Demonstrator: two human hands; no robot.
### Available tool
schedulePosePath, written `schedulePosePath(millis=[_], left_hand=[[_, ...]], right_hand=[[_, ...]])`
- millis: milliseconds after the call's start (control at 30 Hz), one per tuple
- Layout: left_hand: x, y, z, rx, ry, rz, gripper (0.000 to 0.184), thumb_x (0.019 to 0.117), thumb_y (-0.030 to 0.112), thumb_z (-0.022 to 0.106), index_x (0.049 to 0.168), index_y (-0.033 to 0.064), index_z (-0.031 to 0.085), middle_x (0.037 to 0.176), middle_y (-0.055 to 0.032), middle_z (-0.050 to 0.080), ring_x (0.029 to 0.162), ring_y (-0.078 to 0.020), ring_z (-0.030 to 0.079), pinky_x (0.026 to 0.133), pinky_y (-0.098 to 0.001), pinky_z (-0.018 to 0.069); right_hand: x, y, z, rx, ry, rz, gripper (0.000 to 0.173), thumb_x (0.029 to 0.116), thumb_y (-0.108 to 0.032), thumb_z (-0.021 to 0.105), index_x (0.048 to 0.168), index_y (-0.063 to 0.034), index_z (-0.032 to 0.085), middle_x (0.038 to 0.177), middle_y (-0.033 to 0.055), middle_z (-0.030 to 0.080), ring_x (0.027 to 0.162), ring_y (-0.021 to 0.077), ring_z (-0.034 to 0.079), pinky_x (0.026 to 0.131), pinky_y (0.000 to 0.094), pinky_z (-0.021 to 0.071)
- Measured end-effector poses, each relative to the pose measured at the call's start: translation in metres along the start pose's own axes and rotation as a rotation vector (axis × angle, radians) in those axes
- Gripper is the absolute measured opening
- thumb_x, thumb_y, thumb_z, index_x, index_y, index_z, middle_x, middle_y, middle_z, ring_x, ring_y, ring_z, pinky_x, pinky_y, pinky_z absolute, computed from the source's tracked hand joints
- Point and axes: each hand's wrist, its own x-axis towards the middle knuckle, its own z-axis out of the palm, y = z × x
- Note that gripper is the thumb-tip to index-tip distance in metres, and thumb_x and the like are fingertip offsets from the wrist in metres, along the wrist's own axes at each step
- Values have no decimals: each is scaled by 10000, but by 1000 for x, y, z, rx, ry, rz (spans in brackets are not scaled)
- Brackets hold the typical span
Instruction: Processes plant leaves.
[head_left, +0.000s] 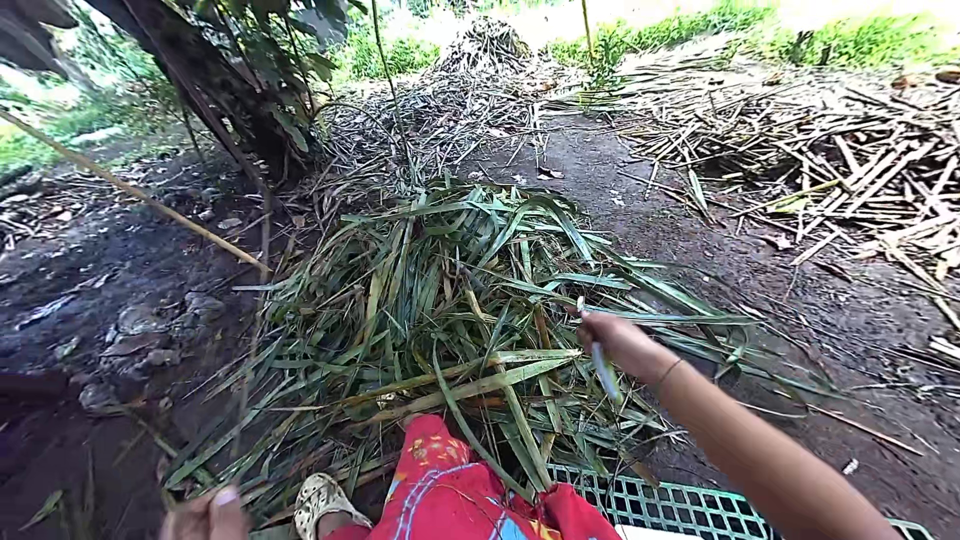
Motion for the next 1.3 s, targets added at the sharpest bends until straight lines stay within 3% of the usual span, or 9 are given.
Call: schedulePosePath(millis=[167,300,467,600,700,900,1033,1167,1300], left_hand=[[-23,77,112,-141,-143,140,120,1027,128,461,993,75,562,766,174,528,594,113,460,543,-94,410],[-41,114,152,-230,-278,251,130,1024,148,486,939,99,571,734,184,524,598,145,447,538,-57,381],[-57,128,165,-162,-243,473,173,1014,153,494,927,20,564,772,66,591,714,122,545,654,-57,462],[-63,128,165,-3,-160,591,208,1013,184,500,927,11,578,707,10,580,626,79,512,592,-64,420],[-65,126,160,50,-138,622,252,1038,223,495,932,14,588,686,4,568,586,61,479,563,-70,396],[-64,123,139,14,-233,432,217,1010,185,509,909,12,591,688,74,533,591,124,431,552,-48,367],[-64,127,144,-91,-325,264,157,1002,153,504,896,66,580,717,138,518,624,141,449,564,-51,374],[-69,131,150,-331,-410,162,119,1003,110,484,960,95,594,857,152,610,713,121,535,599,-70,433],[-74,131,151,-412,-435,137,114,1011,110,489,941,127,578,803,166,566,672,120,500,586,-69,413]], right_hand=[[-80,-17,103,0,-554,-371,525,1012,-187,389,1505,-10,431,672,-139,505,564,-23,463,571,177,434],[-111,-41,137,23,-800,-561,665,1032,-264,477,1566,53,238,884,-128,603,619,-94,432,562,106,385],[-119,-43,144,93,-791,-660,452,1043,-222,485,1398,57,518,1165,-61,636,729,-127,471,622,82,412],[-122,-38,140,176,-743,-681,383,1035,-223,533,1320,23,606,1017,-125,670,708,-128,497,603,78,421],[-113,-39,128,261,-625,-722,292,1039,-297,543,1196,-107,700,696,-184,554,609,-89,479,570,119,407],[-81,-63,83,395,-311,-685,371,1039,-334,471,1335,-175,629,553,-125,520,487,-11,498,531,170,466],[-108,-48,107,181,-668,-596,486,1014,-392,553,1408,-109,587,664,-188,539,576,-81,469,559,124,406],[-123,-30,135,89,-823,-617,400,1049,-231,499,1348,20,588,1080,-133,655,721,-145,466,619,73,401],[-123,-28,139,118,-740,-717,310,1051,-241,525,1212,-23,676,1004,-144,675,729,-146,493,618,74,414]])
